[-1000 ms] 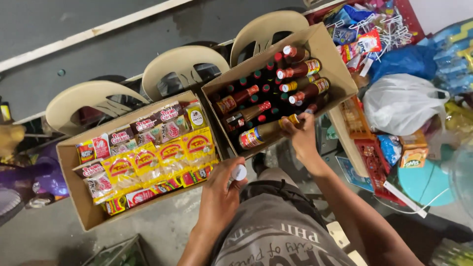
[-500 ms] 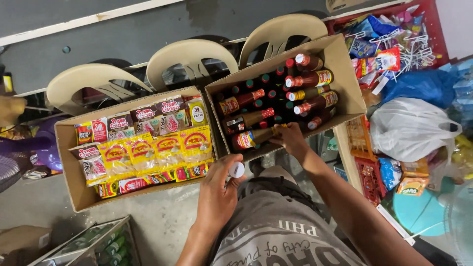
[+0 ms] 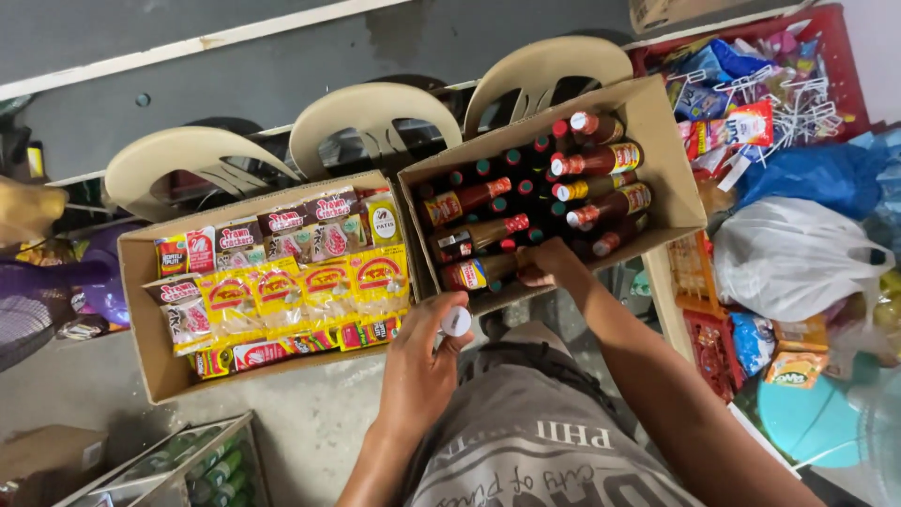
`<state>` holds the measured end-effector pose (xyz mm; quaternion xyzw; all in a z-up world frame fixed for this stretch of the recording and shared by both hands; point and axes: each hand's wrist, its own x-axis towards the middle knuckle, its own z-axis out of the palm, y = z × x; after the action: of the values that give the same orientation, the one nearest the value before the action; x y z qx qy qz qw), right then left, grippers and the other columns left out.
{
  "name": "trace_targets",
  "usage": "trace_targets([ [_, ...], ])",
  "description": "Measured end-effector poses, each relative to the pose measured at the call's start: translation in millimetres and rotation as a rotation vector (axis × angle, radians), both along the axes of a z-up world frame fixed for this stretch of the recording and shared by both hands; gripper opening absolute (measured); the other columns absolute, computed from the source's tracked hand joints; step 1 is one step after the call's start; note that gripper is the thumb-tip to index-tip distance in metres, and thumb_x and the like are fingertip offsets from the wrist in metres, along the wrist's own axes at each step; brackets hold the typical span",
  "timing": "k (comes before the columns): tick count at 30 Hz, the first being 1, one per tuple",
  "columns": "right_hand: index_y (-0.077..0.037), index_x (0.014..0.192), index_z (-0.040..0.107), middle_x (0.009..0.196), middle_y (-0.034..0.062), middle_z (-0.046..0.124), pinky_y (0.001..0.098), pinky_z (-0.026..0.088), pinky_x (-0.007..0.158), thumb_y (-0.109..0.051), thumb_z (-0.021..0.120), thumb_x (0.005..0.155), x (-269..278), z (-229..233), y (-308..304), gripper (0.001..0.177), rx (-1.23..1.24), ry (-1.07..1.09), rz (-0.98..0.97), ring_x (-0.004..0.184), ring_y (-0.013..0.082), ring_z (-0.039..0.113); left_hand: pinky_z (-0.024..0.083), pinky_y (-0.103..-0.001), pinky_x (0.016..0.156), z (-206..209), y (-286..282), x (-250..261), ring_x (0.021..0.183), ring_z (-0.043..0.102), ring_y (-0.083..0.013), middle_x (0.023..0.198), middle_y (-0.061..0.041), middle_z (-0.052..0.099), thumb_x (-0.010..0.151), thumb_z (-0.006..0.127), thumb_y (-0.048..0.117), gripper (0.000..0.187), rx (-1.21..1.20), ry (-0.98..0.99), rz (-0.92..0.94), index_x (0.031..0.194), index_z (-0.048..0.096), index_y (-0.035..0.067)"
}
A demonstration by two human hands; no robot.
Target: The person takes sauce bottles out of a cardboard box on the floor, unscrews and checks some caps, and places the bottles upright on a store shelf, arranging them in a row with other condiment bottles already there.
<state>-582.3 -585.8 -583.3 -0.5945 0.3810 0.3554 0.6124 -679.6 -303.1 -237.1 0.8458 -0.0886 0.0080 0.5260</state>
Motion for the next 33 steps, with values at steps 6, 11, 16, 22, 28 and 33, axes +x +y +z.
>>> trace_targets([
  [6, -0.005, 0.108, 0.068, 0.073, 0.0048, 0.069, 0.0371, 0.063, 0.057, -0.019, 0.074, 0.089, -10, 22, 0, 0.025, -0.018, -0.081, 0.095, 0.061, 0.0200, 0.070, 0.056, -0.040, 0.088, 2, -10, 14, 0.107, 0.070, -0.0330, 0.119, -0.013, 0.072, 0.086, 0.075, -0.002, 0.043, 0.010, 0.022, -0.002, 0.127, 0.065, 0.007],
  [11, 0.001, 0.134, 0.028, 0.084, 0.0154, 0.066, 0.0408, 0.064, 0.059, -0.024, 0.083, 0.085, -23, 41, 0, 0.078, -0.271, -0.140, 0.100, 0.069, 0.0291, 0.073, 0.054, -0.042, 0.090, 4, -31, 44, 0.108, 0.067, -0.0340, 0.121, -0.013, 0.070, 0.086, 0.075, 0.000, 0.054, 0.054, -0.009, -0.111, 0.137, 0.060, 0.010],
  [16, 0.000, 0.133, 0.038, 0.091, 0.0225, 0.069, 0.0461, 0.058, 0.072, -0.029, 0.078, 0.089, -39, 67, -8, 0.066, -0.525, -0.462, 0.328, 0.085, 0.0375, 0.072, 0.046, -0.048, 0.098, -27, -73, 91, 0.116, 0.064, -0.0314, 0.123, -0.011, 0.069, 0.088, 0.073, 0.005, 0.058, 0.274, -0.230, -0.178, 0.143, 0.056, 0.009],
  [22, -0.005, 0.130, 0.052, 0.095, 0.0154, 0.074, 0.0501, 0.055, 0.077, -0.028, 0.068, 0.091, -44, 122, -7, 0.049, -0.696, -0.527, 0.492, 0.089, 0.0379, 0.071, 0.045, -0.050, 0.089, -122, -126, 150, 0.113, 0.064, -0.0289, 0.117, -0.010, 0.070, 0.083, 0.068, 0.002, 0.065, 0.607, -0.364, -0.294, 0.146, 0.053, 0.007],
  [28, -0.005, 0.122, 0.060, 0.095, 0.0130, 0.073, 0.0485, 0.056, 0.072, -0.025, 0.068, 0.093, -61, 104, -20, 0.036, -0.754, -0.730, 0.538, 0.087, 0.0367, 0.071, 0.046, -0.056, 0.090, -200, -154, 189, 0.106, 0.064, -0.0283, 0.107, -0.009, 0.071, 0.080, 0.067, 0.008, 0.063, 0.942, -0.275, -0.335, 0.142, 0.055, 0.010],
  [33, -0.007, 0.118, 0.062, 0.089, 0.0109, 0.073, 0.0435, 0.057, 0.068, -0.022, 0.069, 0.094, -63, 103, -20, 0.029, -0.801, -0.905, 0.547, 0.083, 0.0332, 0.072, 0.044, -0.057, 0.099, -267, -154, 211, 0.109, 0.064, -0.0291, 0.112, -0.011, 0.071, 0.102, 0.058, 0.018, 0.040, 1.051, -0.105, -0.331, 0.141, 0.055, 0.008],
])
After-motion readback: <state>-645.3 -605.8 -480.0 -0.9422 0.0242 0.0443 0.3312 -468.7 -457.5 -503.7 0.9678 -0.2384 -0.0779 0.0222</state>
